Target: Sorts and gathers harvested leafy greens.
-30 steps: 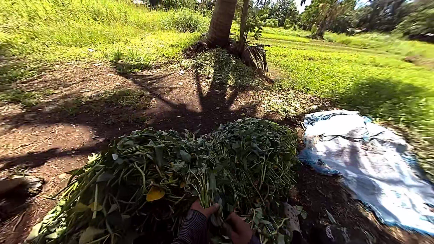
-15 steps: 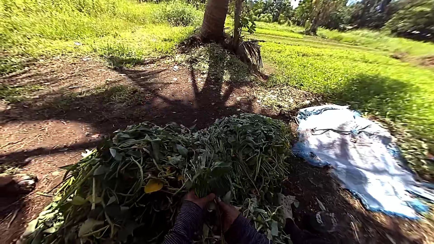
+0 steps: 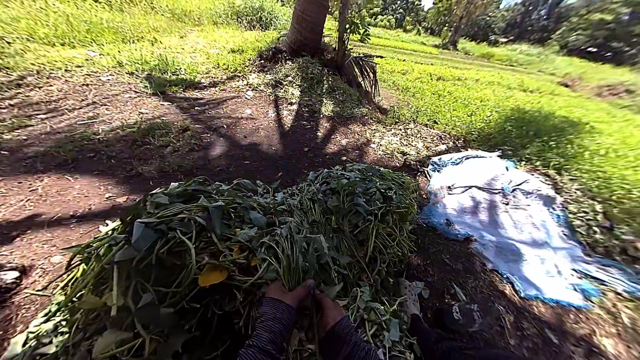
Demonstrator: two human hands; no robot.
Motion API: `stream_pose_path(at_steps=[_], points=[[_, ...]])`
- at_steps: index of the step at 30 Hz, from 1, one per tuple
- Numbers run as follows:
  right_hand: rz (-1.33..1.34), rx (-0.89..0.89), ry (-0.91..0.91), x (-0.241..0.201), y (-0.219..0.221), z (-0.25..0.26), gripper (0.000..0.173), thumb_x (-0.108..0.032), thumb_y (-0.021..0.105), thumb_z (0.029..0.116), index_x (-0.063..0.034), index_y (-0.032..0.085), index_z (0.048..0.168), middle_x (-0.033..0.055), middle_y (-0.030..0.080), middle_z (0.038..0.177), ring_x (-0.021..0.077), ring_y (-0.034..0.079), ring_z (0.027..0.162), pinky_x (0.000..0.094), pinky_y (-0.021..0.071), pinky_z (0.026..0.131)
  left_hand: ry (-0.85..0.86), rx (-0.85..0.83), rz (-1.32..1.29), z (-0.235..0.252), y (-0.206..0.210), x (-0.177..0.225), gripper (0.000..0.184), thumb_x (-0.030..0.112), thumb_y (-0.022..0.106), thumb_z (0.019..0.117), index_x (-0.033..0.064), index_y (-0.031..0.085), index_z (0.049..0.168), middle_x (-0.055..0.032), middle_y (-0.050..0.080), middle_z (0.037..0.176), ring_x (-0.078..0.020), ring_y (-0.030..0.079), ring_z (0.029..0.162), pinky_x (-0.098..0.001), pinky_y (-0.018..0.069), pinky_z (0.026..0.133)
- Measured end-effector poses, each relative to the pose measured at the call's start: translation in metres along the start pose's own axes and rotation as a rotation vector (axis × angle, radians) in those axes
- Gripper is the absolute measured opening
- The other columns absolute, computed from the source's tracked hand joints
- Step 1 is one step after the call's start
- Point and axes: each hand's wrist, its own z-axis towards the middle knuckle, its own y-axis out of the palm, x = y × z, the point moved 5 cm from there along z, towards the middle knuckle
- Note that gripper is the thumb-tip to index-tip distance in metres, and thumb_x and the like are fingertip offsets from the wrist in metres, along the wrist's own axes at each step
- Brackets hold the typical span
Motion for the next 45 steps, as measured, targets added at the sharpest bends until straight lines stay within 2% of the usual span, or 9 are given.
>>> stream_pose_path(at_steps=[7, 12, 16, 22, 25, 28, 33, 37, 45], points=[[-0.259, -0.008, -0.056, 0.01, -0.002, 0.001, 0.033, -0.019, 0.051, 0.1078, -0.0009, 0.045, 0.135, 0.0141, 0.068, 0.088, 0.0195, 0.065, 0.059, 0.0331, 0.0533, 0.051, -0.073, -0.063, 0.364, 0.008, -0.005, -0.004, 0.052, 0.034, 0.084, 0.0864, 0.0011, 0.065, 0.121, -0.019, 0.068, 0.114, -0.0285, 0.065, 0.111, -0.0482, 0.0485, 0.102], [-0.182, -0.048, 0.04, 0.016, 0.001, 0.005, 0.023, -0.016, 0.044, 0.1096, 0.0018, 0.05, 0.124, 0.0116, 0.069, 0.079, 0.0169, 0.061, 0.053, 0.0301, 0.0505, 0.047, -0.032, 0.012, 0.225, 0.013, -0.014, -0.003, 0.041, 0.025, 0.087, 0.0827, 0.0005, 0.067, 0.108, -0.0131, 0.068, 0.098, -0.0221, 0.064, 0.093, -0.0437, 0.0506, 0.089], [-0.438, -0.217, -0.042, 0.009, 0.0, -0.009, 0.032, -0.016, 0.042, 0.1105, -0.0009, 0.039, 0.138, 0.0115, 0.068, 0.078, 0.021, 0.068, 0.06, 0.036, 0.0595, 0.057, 0.008, 0.201, -0.077, 0.019, -0.036, 0.0, 0.046, 0.012, 0.089, 0.0799, -0.0038, 0.064, 0.116, -0.0138, 0.071, 0.101, -0.0188, 0.069, 0.095, -0.0387, 0.0557, 0.091], [-1.53, -0.423, -0.188, 0.024, -0.035, -0.037, 0.04, -0.007, 0.054, 0.1016, -0.0024, 0.05, 0.141, 0.0288, 0.07, 0.115, 0.0477, 0.069, 0.109, 0.0682, 0.0504, 0.096, 0.024, 0.379, -0.333, 0.018, -0.069, 0.015, 0.031, 0.0, 0.079, 0.0872, -0.0069, 0.06, 0.11, -0.0131, 0.075, 0.084, -0.0195, 0.074, 0.069, -0.0322, 0.0623, 0.066], [-1.704, -0.563, -0.043, 0.035, -0.089, -0.01, 0.051, -0.019, 0.069, 0.0972, -0.0052, 0.054, 0.144, 0.0252, 0.065, 0.13, 0.0441, 0.062, 0.123, 0.0665, 0.0443, 0.106, -0.016, 0.392, -0.323, 0.018, -0.071, 0.01, 0.031, 0.003, 0.08, 0.0877, -0.005, 0.06, 0.11, -0.0128, 0.074, 0.082, -0.0197, 0.074, 0.068, -0.0328, 0.0623, 0.062], [-1.66, -0.495, -0.243, -0.018, -0.102, -0.012, 0.075, -0.029, 0.084, 0.0828, -0.0064, 0.054, 0.147, 0.0234, 0.061, 0.138, 0.0428, 0.057, 0.129, 0.0655, 0.0425, 0.109, -0.053, 0.361, -0.309, 0.016, -0.059, 0.004, 0.04, 0.003, 0.081, 0.0864, -0.0042, 0.056, 0.117, -0.0137, 0.073, 0.084, -0.0216, 0.074, 0.069, -0.0351, 0.0629, 0.06], [-1.39, -0.36, -0.376, -0.051, -0.015, -0.025, 0.051, -0.039, 0.049, 0.1078, -0.0008, 0.057, 0.141, 0.0225, 0.063, 0.132, 0.0352, 0.061, 0.124, 0.0532, 0.0461, 0.11, -0.038, 0.286, -0.31, 0.015, -0.038, 0.008, 0.039, 0.002, 0.081, 0.0866, -0.0048, 0.056, 0.117, -0.0147, 0.075, 0.084, -0.0242, 0.075, 0.07, -0.0378, 0.0638, 0.062], [-1.339, -0.375, -0.362, -0.023, 0.01, -0.013, 0.041, -0.029, 0.047, 0.1095, 0.0051, 0.058, 0.129, 0.0257, 0.067, 0.117, 0.038, 0.067, 0.111, 0.0559, 0.0506, 0.1, -0.007, 0.327, -0.307, 0.012, -0.048, 0.006, 0.037, 0.001, 0.082, 0.0848, -0.0054, 0.059, 0.114, -0.015, 0.075, 0.082, -0.0241, 0.074, 0.069, -0.0379, 0.063, 0.064], [-1.629, -0.405, -0.223, -0.031, 0.015, -0.013, 0.042, -0.03, 0.042, 0.1106, 0.0033, 0.052, 0.135, 0.027, 0.065, 0.124, 0.0413, 0.065, 0.118, 0.0603, 0.0507, 0.1, 0.002, 0.413, -0.401, 0.011, -0.053, 0.006, 0.035, -0.002, 0.08, 0.0848, -0.0049, 0.057, 0.111, -0.0157, 0.073, 0.078, -0.0255, 0.074, 0.063, -0.0373, 0.0627, 0.054]])
